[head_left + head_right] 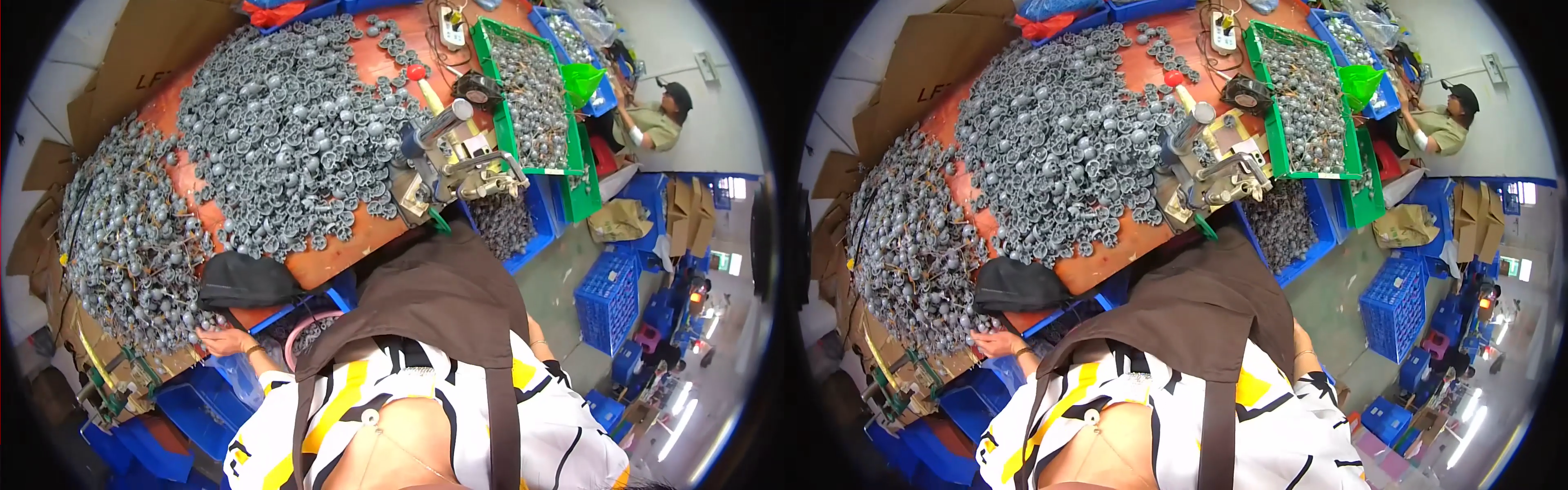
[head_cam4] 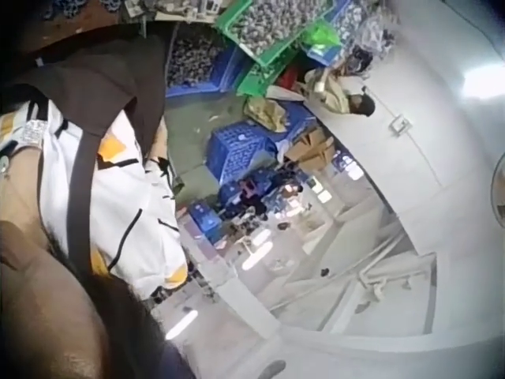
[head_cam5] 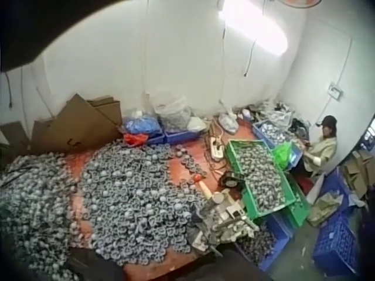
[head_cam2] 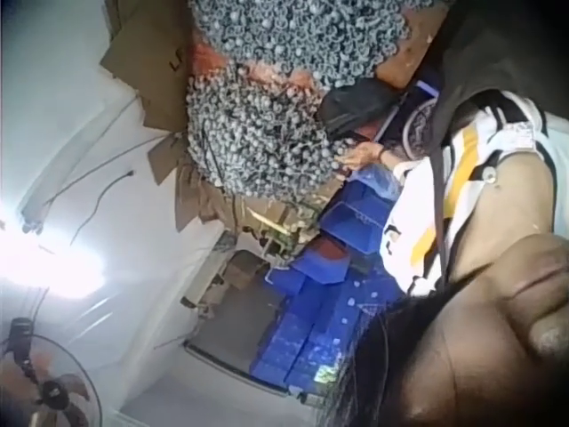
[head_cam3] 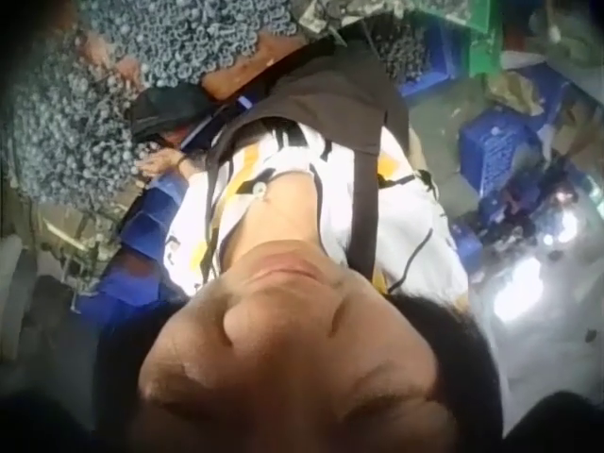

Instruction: Assembling small plastic components using a manual press at a factory workbench.

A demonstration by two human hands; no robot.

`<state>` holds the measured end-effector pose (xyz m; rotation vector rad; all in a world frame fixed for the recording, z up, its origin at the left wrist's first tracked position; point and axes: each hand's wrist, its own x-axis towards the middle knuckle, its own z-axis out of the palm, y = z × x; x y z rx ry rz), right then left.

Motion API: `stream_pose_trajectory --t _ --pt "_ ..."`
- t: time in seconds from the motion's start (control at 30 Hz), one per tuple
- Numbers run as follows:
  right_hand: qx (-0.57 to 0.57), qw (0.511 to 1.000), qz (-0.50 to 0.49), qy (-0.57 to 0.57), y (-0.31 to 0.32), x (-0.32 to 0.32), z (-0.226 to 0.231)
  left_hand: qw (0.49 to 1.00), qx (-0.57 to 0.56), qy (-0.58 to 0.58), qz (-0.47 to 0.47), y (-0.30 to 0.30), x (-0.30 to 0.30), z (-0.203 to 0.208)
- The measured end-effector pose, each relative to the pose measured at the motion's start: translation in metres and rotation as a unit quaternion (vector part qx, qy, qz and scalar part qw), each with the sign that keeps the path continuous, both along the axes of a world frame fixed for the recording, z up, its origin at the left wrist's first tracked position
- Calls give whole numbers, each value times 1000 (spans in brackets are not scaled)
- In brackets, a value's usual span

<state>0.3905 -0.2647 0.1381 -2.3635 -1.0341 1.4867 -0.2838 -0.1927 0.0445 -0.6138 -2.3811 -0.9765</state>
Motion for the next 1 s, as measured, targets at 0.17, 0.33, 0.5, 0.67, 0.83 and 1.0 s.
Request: stream_pose_trajectory --t 0.17,0.33,0.5,0.67,0.83,1.0 --pt "56 988 -63 131 -20 36 -14 979 127 111 -113 55 2 110" --pt "-44 813 319 -484 105 15 53 935 236 -43 -262 117 75 170" --pt "328 866 375 37 187 -110 99 768 177 -100 -607 121 209 143" --pt "330 812 375 302 207 -167 72 545 43 -94 -832 104 306 85" --pt "267 782 399 396 221 -133 24 594 45 -245 -765 95 351 43" --pt "306 766 338 452 222 -102 -26 600 -43 -393 -695 106 373 18"
